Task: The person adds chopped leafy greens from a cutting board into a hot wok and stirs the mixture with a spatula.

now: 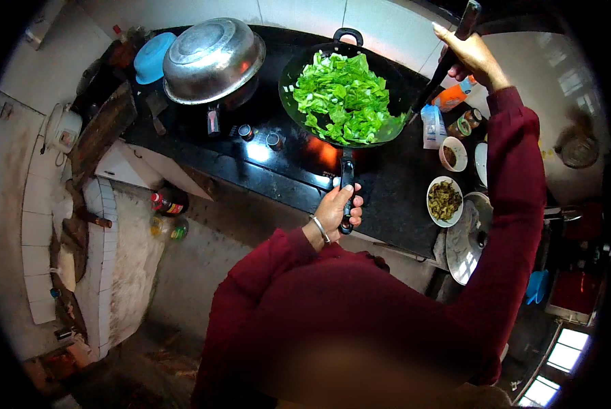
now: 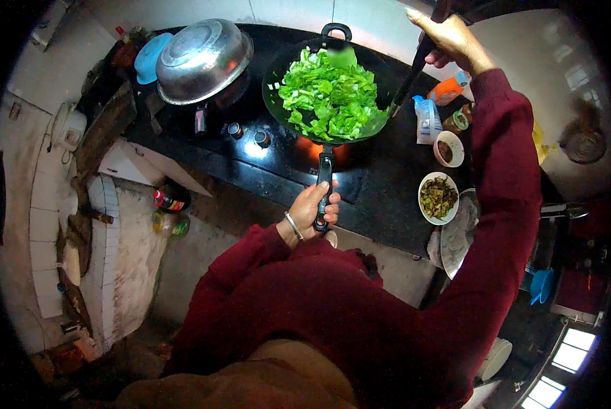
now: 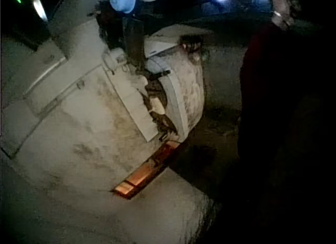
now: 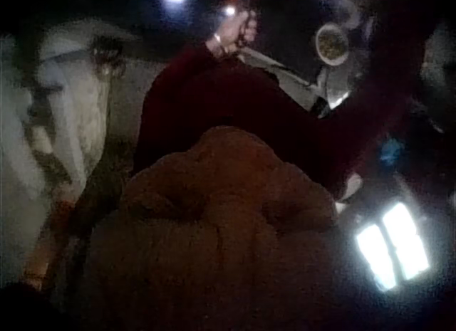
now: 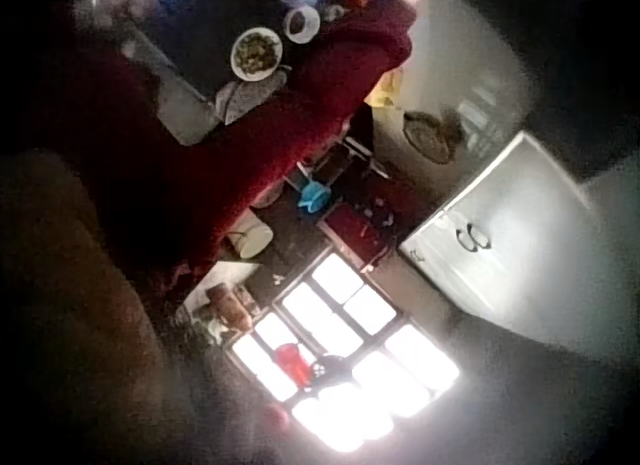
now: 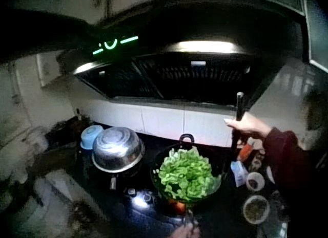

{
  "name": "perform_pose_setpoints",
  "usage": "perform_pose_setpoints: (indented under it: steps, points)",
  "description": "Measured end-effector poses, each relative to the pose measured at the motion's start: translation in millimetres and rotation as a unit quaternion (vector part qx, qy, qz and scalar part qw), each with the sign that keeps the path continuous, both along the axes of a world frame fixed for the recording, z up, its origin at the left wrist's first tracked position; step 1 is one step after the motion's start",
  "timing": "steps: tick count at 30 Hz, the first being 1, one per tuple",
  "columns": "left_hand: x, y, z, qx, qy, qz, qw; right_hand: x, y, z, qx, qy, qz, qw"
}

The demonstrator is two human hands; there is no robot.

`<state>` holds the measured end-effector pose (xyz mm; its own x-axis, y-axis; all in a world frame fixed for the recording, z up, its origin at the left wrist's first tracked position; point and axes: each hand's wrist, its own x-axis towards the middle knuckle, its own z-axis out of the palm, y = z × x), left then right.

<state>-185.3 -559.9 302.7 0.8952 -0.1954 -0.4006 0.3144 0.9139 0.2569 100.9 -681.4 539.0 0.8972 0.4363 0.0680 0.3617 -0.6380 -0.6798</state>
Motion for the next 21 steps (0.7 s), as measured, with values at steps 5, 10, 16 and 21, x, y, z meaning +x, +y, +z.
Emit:
perform_pose_setpoints:
  steps: [5,10,16,21]
  points:
    - [-1.4,1.1,-0.1,-0.002,-0.006,-0.004,1.0,33.6,5.4,-55.2,0.114,0.253,0.077,0.958]
    - [0.3,2.0,-0.6,-0.004,-0.005,-0.005,1.0,1.4,27.4,-89.0,0.296,0.291,0.076,0.906]
    - [0.9,1.9,1.5,0.004,-0.001,-0.004,1.0,2.1,-12.3,-59.6,0.307,0.288,0.045,0.906]
    - [1.7,-0.8,-1.7,0.002,-0.003,0.0,1.0,-36.9,-2.9,-74.3,0.292,0.36,0.056,0.884]
